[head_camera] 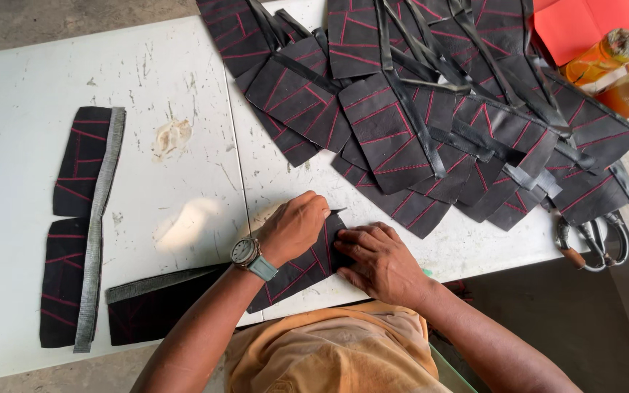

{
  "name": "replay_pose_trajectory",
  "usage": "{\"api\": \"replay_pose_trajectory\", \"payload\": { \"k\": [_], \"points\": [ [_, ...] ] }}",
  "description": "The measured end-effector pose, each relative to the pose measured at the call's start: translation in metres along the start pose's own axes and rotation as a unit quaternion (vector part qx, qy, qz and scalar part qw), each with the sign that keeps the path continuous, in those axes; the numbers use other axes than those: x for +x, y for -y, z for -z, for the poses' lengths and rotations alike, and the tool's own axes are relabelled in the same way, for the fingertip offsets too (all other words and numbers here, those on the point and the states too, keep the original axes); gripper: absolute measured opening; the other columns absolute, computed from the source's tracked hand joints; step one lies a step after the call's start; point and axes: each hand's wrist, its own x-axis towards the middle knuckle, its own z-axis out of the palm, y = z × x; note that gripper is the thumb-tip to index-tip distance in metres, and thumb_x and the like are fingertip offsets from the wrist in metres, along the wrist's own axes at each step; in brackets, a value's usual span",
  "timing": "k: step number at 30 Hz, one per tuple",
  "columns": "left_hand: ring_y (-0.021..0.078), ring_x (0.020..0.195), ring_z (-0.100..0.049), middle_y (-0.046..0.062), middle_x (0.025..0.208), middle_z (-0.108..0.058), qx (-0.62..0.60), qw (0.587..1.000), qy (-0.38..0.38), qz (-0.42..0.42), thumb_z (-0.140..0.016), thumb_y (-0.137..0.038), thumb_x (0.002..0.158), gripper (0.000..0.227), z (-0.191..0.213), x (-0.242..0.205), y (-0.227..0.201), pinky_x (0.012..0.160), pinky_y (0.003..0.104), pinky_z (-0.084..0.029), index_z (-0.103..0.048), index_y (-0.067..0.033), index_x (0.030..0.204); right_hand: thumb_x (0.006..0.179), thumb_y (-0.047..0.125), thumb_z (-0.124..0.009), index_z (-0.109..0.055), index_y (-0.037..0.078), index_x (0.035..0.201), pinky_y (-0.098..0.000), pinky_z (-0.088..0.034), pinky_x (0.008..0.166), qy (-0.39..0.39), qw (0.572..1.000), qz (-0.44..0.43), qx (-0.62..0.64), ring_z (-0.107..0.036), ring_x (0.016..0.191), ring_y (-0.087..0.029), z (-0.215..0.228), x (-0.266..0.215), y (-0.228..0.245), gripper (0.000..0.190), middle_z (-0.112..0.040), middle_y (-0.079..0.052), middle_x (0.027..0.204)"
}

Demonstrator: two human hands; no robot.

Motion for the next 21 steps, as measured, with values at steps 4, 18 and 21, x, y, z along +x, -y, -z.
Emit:
{"api": "replay_pose_trajectory", "payload": {
  "k": [4,18,21],
  "points": [
    [0.0367,0.083,-0.068,0.014,0.100,-0.065,0.003,0.998,-0.029,-0.049,-0.070,-0.023,0.087,0.026,0.000,-0.003,-0.005,0.067,0.045,-0.056,-0.064,-0.0007,0.100,0.088,0.032,-0.074,-0.066,0.000,0.130,-0.0423,-0.044,0.101,-0.004,0.999,-0.035,0.011,-0.058,0.113,-0.027,0.000,0.002,0.000,0.054,-0.061,-0.015,0.136],
    [0.0373,0.081,-0.067,0.017,0.085,-0.068,-0.015,0.998,0.059,0.021,-0.069,-0.015,0.092,0.018,0.017,0.025,-0.001,0.074,0.048,-0.053,-0.067,0.0003,0.084,0.091,0.035,-0.070,-0.066,0.004,0.131,-0.0426,-0.042,0.103,0.000,0.997,-0.012,-0.082,-0.055,0.123,-0.025,-0.005,0.004,0.000,0.051,-0.058,-0.008,0.141],
    [0.0341,0.082,-0.069,0.016,0.088,-0.070,-0.027,0.992,0.088,0.085,-0.069,-0.016,0.090,0.016,0.016,0.029,0.000,0.073,0.046,-0.054,-0.068,-0.0008,0.085,0.090,0.036,-0.070,-0.066,0.004,0.132,-0.0398,-0.044,0.098,0.012,0.997,-0.024,-0.074,-0.056,0.122,-0.025,0.000,0.010,0.003,0.052,-0.055,-0.008,0.144]
  ]
}}
